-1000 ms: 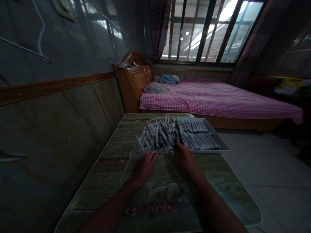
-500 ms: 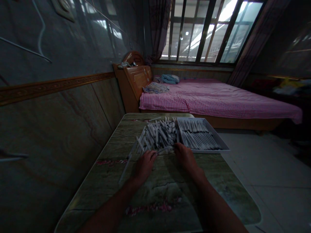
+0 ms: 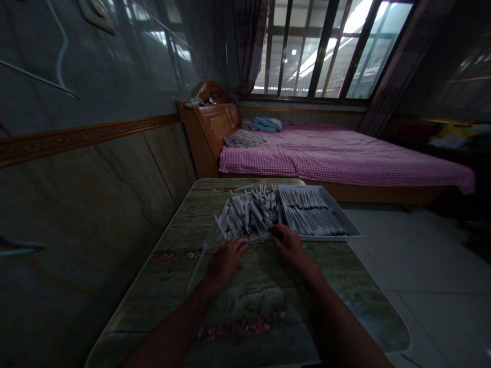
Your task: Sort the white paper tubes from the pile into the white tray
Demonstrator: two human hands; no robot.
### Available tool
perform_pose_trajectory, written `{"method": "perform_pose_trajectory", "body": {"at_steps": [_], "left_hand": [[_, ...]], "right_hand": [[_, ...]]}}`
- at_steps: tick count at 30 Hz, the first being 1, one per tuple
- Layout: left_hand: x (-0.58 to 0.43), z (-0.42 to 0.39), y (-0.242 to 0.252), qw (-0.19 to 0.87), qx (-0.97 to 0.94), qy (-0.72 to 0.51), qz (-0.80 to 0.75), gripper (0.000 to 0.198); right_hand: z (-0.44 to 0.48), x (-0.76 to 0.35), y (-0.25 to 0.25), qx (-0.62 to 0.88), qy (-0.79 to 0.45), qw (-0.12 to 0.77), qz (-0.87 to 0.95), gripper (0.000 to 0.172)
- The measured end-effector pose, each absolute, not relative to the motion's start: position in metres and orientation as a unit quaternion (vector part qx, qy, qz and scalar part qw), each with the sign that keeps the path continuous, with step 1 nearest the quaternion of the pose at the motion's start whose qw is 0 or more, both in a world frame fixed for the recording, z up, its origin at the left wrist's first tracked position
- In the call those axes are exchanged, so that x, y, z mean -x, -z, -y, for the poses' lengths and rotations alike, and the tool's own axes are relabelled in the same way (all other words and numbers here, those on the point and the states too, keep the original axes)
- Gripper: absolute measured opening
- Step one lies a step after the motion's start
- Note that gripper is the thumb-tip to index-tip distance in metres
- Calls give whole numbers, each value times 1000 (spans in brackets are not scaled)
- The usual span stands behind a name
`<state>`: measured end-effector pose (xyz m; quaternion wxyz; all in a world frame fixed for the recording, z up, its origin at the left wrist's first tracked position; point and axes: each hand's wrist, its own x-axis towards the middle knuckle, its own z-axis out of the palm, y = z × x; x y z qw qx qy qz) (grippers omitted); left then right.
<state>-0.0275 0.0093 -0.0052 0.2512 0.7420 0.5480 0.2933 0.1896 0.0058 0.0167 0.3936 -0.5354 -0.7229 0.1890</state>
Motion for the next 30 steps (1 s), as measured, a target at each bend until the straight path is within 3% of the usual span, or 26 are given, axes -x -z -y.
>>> {"method": "perform_pose_trajectory", "body": {"at_steps": [7,12,22,25,30], "left_hand": [[26,-6,4,257,-750,-289,-536,23],[25,-4,8,184,-775,-263,-544,20],[25,1,6,84,-813,-244,-521,20],[25,-1,8,139,-772,-295,-546,18],[22,-10,8,368,-615,-449,-534,31]], "right_hand": [[-6,-189,-20,518,-235,381,729,23],[-8,-187,-14,553,-287,364,692,20],[-13,-184,0,564,-501,404,517,23],[-12,-176,-8,524,-514,463,498,27],[-9,-162,-10,509,-453,501,533,27]]}}
